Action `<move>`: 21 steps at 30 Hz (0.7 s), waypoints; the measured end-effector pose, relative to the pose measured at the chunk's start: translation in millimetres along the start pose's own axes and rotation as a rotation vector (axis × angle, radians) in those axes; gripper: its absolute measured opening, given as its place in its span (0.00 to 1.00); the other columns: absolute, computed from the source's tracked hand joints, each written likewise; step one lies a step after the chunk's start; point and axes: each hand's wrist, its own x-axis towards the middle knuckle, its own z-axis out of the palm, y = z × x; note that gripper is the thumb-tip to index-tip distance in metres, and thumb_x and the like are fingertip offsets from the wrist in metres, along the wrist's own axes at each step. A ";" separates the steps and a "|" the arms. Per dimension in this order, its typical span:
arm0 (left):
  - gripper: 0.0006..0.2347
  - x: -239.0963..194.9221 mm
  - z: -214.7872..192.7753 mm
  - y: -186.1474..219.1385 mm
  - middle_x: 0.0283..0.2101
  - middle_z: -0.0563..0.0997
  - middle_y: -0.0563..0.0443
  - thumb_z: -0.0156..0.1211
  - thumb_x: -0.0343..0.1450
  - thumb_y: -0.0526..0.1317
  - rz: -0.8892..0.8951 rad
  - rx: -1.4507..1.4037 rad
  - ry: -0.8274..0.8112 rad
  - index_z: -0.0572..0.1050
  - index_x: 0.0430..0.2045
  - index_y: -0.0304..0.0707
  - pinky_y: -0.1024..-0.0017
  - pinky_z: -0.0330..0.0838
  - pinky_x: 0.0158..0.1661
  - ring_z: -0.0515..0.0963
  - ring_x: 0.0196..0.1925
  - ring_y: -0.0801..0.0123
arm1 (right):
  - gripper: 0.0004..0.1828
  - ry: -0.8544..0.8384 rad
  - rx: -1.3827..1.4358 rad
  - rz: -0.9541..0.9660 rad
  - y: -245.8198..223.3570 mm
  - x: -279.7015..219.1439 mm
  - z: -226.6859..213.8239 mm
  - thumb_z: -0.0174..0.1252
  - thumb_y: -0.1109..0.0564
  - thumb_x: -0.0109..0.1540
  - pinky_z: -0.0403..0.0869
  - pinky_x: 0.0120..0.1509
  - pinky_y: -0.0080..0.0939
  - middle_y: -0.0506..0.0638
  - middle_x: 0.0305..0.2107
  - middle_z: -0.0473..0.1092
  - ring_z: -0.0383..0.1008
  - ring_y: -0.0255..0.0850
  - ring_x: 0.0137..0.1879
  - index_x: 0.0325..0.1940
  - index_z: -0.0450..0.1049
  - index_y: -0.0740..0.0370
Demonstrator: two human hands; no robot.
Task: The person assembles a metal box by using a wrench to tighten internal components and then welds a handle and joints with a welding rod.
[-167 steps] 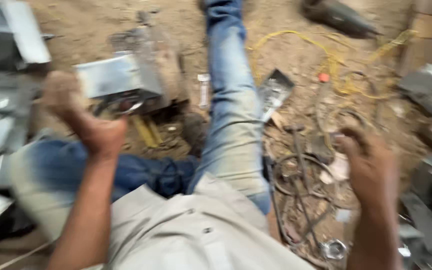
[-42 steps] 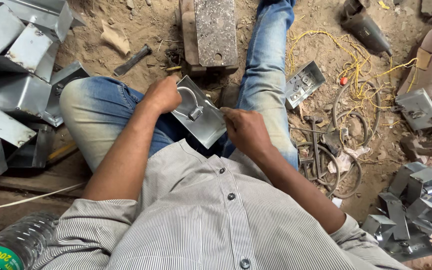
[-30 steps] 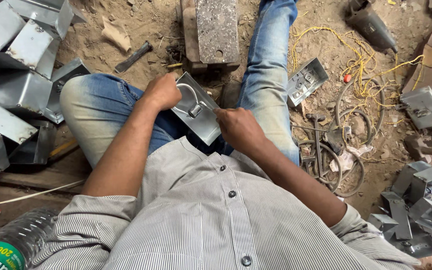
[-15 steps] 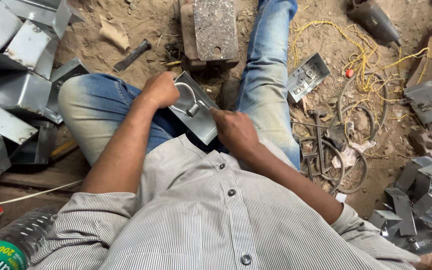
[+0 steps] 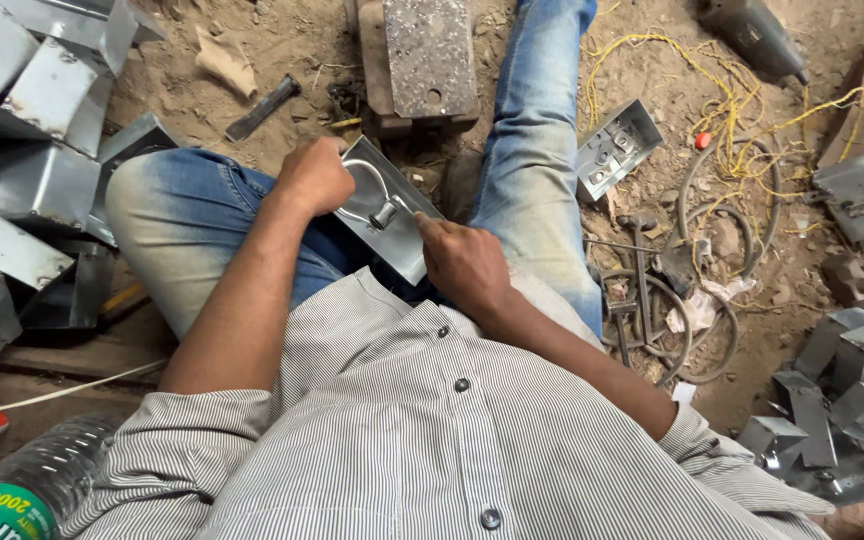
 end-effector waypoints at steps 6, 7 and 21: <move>0.13 -1.3 0.3 -4.5 0.48 0.81 0.29 0.55 0.66 0.34 0.030 0.037 0.023 0.80 0.43 0.37 0.52 0.72 0.55 0.78 0.54 0.38 | 0.15 0.007 0.058 -0.023 1.5 -1.6 1.2 0.55 0.61 0.65 0.76 0.34 0.50 0.55 0.34 0.78 0.78 0.51 0.31 0.56 0.76 0.62; 0.13 -1.3 -1.9 -4.1 0.48 0.81 0.30 0.55 0.66 0.34 0.034 0.029 0.022 0.80 0.43 0.38 0.52 0.72 0.55 0.78 0.54 0.38 | 0.16 0.067 0.094 -0.065 0.1 -1.6 -0.3 0.55 0.61 0.64 0.76 0.34 0.49 0.55 0.36 0.78 0.78 0.50 0.32 0.56 0.76 0.62; 0.11 -13.6 -17.2 -1.6 0.47 0.81 0.32 0.56 0.66 0.36 -0.035 -0.001 0.043 0.79 0.40 0.36 0.53 0.72 0.55 0.79 0.52 0.40 | 0.24 0.026 -0.236 -0.124 -15.5 4.4 -12.2 0.56 0.57 0.66 0.55 0.75 0.60 0.45 0.52 0.76 0.70 0.43 0.65 0.68 0.71 0.55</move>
